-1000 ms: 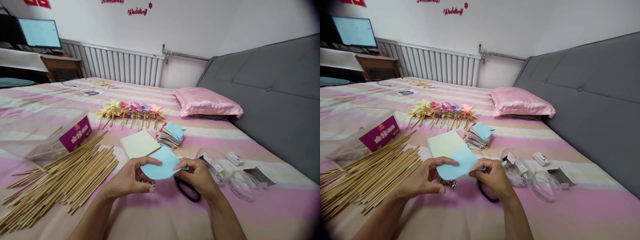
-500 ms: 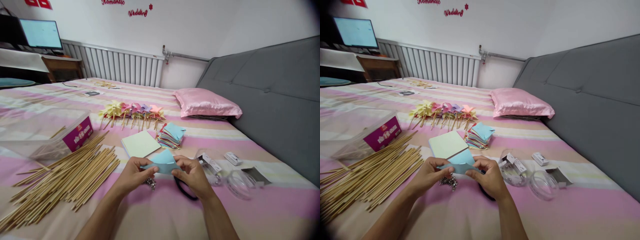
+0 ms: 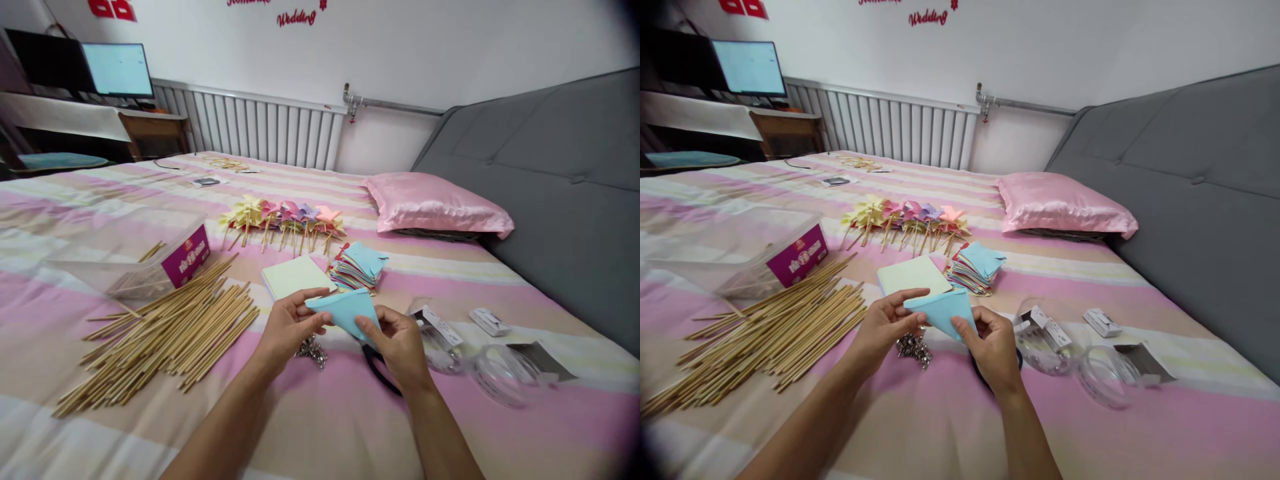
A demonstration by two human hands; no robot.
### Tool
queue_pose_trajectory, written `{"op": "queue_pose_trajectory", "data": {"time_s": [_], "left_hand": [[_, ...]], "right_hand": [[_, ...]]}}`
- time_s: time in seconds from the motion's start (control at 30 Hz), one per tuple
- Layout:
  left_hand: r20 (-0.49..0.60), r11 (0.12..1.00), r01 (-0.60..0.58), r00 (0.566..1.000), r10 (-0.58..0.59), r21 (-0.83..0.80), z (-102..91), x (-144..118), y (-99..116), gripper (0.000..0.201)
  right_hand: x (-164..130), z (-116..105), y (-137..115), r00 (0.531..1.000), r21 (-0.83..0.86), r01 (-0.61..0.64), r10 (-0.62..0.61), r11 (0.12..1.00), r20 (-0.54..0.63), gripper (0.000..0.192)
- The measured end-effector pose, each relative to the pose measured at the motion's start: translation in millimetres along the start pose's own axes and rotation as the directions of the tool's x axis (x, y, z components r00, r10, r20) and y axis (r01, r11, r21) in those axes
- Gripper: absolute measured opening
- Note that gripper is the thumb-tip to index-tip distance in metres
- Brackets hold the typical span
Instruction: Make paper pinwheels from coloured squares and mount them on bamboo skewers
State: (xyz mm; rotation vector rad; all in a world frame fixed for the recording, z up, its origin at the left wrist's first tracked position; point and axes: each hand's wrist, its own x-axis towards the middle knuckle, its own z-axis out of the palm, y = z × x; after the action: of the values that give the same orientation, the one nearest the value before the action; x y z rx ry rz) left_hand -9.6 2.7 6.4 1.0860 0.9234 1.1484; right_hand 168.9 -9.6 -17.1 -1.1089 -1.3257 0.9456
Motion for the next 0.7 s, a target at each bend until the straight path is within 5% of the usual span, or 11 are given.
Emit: {"op": "queue_pose_trajectory", "data": {"time_s": [0.7], "left_hand": [[-0.031,1.0,-0.014,0.999,0.014,0.007,-3.6,0.1,-4.1,0.04]], "right_hand": [[-3.4,3.0,-1.9,1.0,-0.043,0.007,-0.006,0.999,0.016,0.031]]}}
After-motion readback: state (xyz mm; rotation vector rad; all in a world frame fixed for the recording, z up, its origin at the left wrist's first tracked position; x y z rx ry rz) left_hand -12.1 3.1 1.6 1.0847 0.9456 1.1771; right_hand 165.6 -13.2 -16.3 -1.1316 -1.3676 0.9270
